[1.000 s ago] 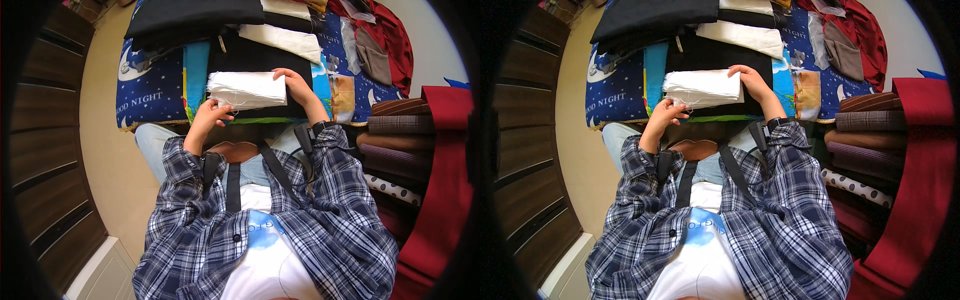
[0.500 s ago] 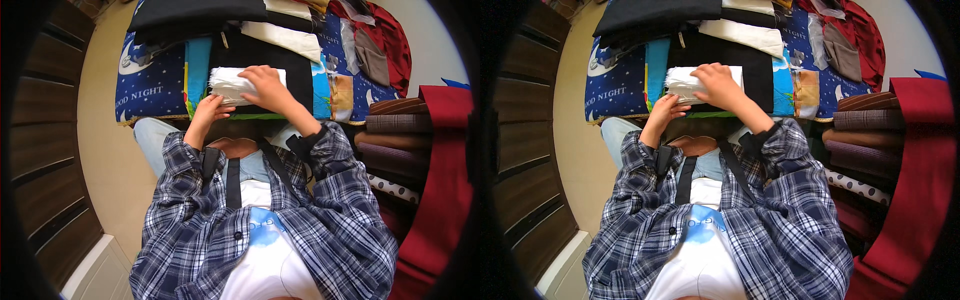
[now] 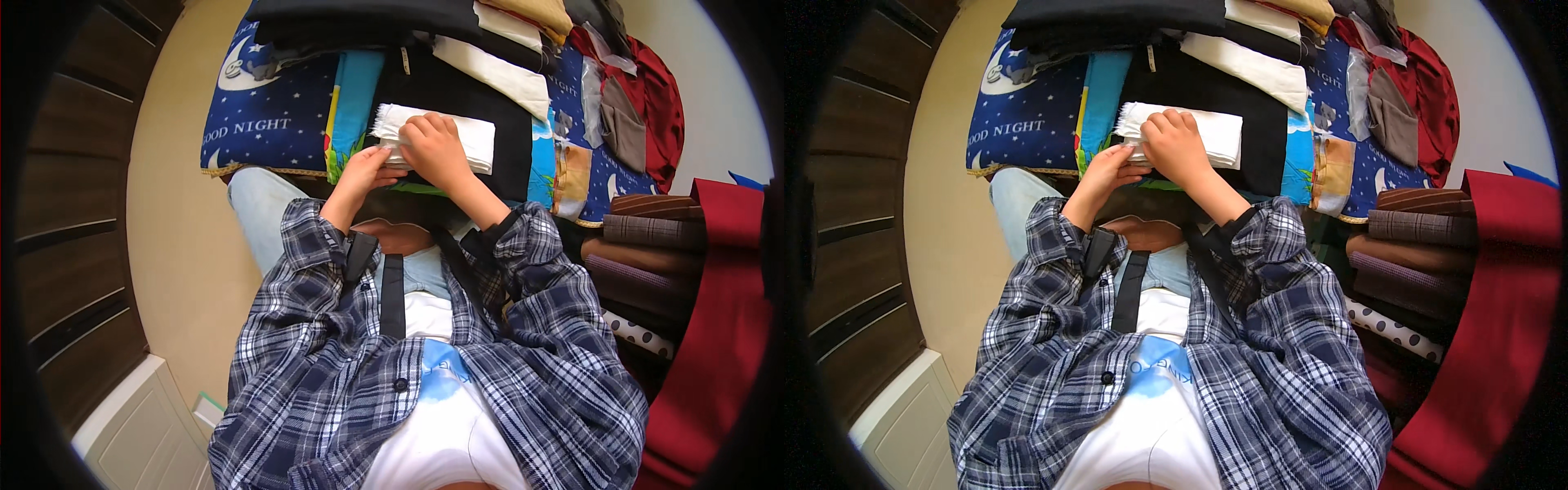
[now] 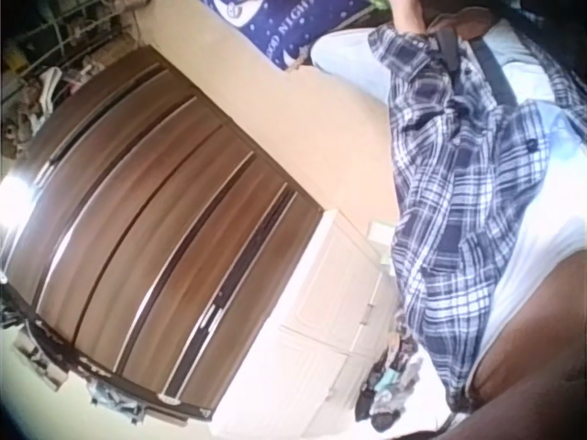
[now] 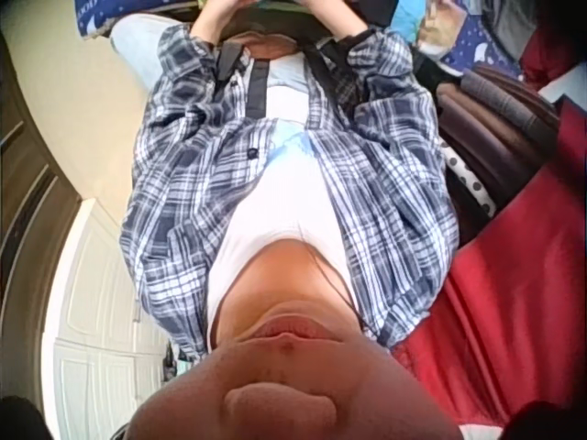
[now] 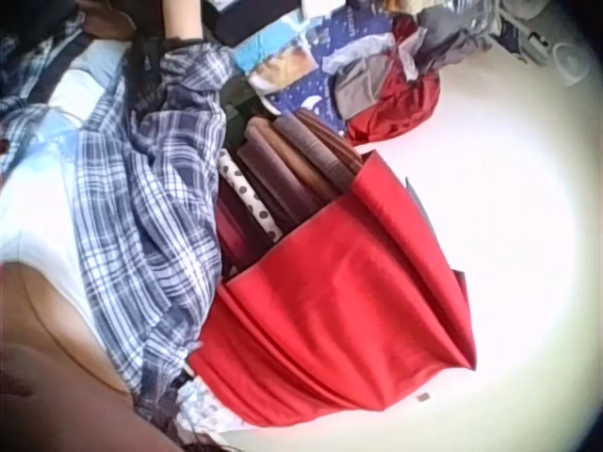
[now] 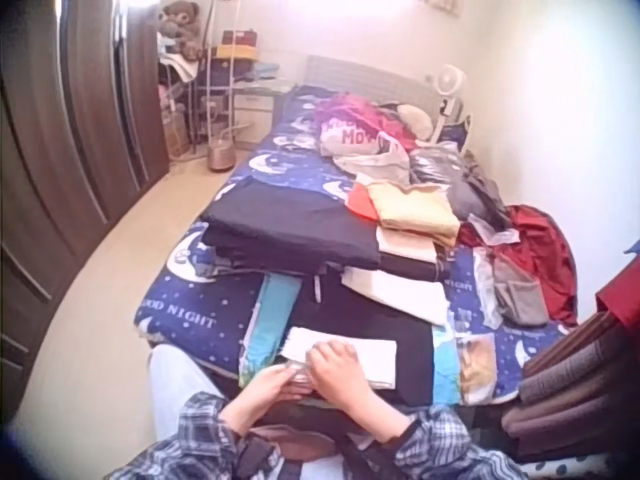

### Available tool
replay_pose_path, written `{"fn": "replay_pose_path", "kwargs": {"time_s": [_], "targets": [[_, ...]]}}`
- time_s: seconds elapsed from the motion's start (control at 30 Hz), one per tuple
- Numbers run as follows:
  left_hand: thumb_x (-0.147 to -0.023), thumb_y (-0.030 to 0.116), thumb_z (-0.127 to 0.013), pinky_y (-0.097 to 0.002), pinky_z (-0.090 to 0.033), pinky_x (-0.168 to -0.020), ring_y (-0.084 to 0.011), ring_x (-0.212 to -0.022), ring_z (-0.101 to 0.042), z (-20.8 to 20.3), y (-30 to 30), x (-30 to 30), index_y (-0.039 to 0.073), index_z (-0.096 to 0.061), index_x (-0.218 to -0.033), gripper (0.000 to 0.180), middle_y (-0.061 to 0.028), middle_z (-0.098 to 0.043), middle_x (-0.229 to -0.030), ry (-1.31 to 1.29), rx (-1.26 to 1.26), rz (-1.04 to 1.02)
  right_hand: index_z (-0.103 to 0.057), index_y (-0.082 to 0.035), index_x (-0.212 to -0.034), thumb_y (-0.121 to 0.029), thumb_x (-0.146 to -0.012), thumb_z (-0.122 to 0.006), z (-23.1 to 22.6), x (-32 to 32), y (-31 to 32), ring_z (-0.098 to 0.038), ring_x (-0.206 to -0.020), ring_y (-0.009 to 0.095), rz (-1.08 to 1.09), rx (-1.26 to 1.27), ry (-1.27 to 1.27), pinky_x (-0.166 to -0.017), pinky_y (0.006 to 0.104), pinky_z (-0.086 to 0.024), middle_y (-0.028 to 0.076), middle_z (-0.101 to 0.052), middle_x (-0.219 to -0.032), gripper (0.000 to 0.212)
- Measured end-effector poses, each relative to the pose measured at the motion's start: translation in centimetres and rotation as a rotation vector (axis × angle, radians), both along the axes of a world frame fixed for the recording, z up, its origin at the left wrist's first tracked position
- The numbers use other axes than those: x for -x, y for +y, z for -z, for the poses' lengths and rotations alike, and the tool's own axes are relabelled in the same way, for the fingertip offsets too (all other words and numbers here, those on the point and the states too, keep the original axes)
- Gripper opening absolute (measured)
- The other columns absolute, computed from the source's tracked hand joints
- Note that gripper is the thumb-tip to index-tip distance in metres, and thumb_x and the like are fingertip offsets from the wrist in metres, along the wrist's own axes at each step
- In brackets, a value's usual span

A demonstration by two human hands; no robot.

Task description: Folding a black garment and a white piece of fabric on a bed.

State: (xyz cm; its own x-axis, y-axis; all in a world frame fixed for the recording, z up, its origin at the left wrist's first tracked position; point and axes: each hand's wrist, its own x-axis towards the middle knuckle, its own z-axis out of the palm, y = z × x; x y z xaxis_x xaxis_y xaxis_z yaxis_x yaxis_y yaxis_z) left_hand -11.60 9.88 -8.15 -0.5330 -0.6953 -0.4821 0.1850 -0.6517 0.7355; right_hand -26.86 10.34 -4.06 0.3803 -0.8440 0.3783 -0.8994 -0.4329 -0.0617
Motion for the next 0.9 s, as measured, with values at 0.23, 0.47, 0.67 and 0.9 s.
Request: {"fn": "replay_pose_path", "kwargs": {"time_s": [0.23,0.47,0.67,0.9], "targets": [[-0.089,0.022,-0.034,-0.0270,-0.046,-0.073,-0.0178,-0.086,-0.059,0.2,0.0,0.0,0.004,-0.049,-0.104,0.028,-0.0079,-0.057,-0.099,-0.009,-0.011,0.012,-0.051,-0.008,-0.070,-0.012,-0.067,-0.056,0.2,0.4,0.7,-0.050,-0.077,0.019,-0.087,0.025,-0.101,-0.071,0.0315,-0.036,0.002,-0.053,-0.072,0.007],[-0.087,0.019,-0.030,-0.0270,-0.047,-0.071,-0.0206,-0.086,-0.059,0.4,0.2,0.0,0.000,-0.048,-0.106,0.032,-0.0113,-0.057,-0.099,0.011,0.010,-0.006,-0.051,-0.009,-0.074,-0.010,-0.067,-0.058,-0.2,1.2,1.9,-0.050,-0.082,0.018,-0.129,-0.100,-0.110,-0.073,0.0314,-0.036,0.000,-0.054,-0.078,0.011],[-0.090,0.033,-0.033,-0.0288,-0.047,-0.072,-0.0202,-0.087,-0.058,-0.8,-0.2,0.0,0.003,-0.046,-0.109,0.038,-0.0103,-0.056,-0.100,0.069,-0.152,-0.034,-0.051,-0.010,-0.073,-0.012,-0.066,-0.057,-0.2,1.3,1.9,-0.049,-0.081,0.018,-0.196,-0.084,-0.072,-0.072,0.0313,-0.036,0.000,-0.053,-0.080,0.009],[-0.085,0.033,-0.049,-0.0252,-0.048,-0.065,-0.0177,-0.078,-0.061,-0.4,0.0,0.1,0.002,-0.051,-0.102,0.035,-0.0078,-0.059,-0.091,0.134,-0.141,-0.066,-0.050,-0.011,-0.073,-0.012,-0.065,-0.057,0.1,1.5,1.8,-0.049,-0.080,0.019,-0.232,-0.103,-0.034,-0.072,0.0316,-0.037,0.000,-0.052,-0.081,0.010]]}}
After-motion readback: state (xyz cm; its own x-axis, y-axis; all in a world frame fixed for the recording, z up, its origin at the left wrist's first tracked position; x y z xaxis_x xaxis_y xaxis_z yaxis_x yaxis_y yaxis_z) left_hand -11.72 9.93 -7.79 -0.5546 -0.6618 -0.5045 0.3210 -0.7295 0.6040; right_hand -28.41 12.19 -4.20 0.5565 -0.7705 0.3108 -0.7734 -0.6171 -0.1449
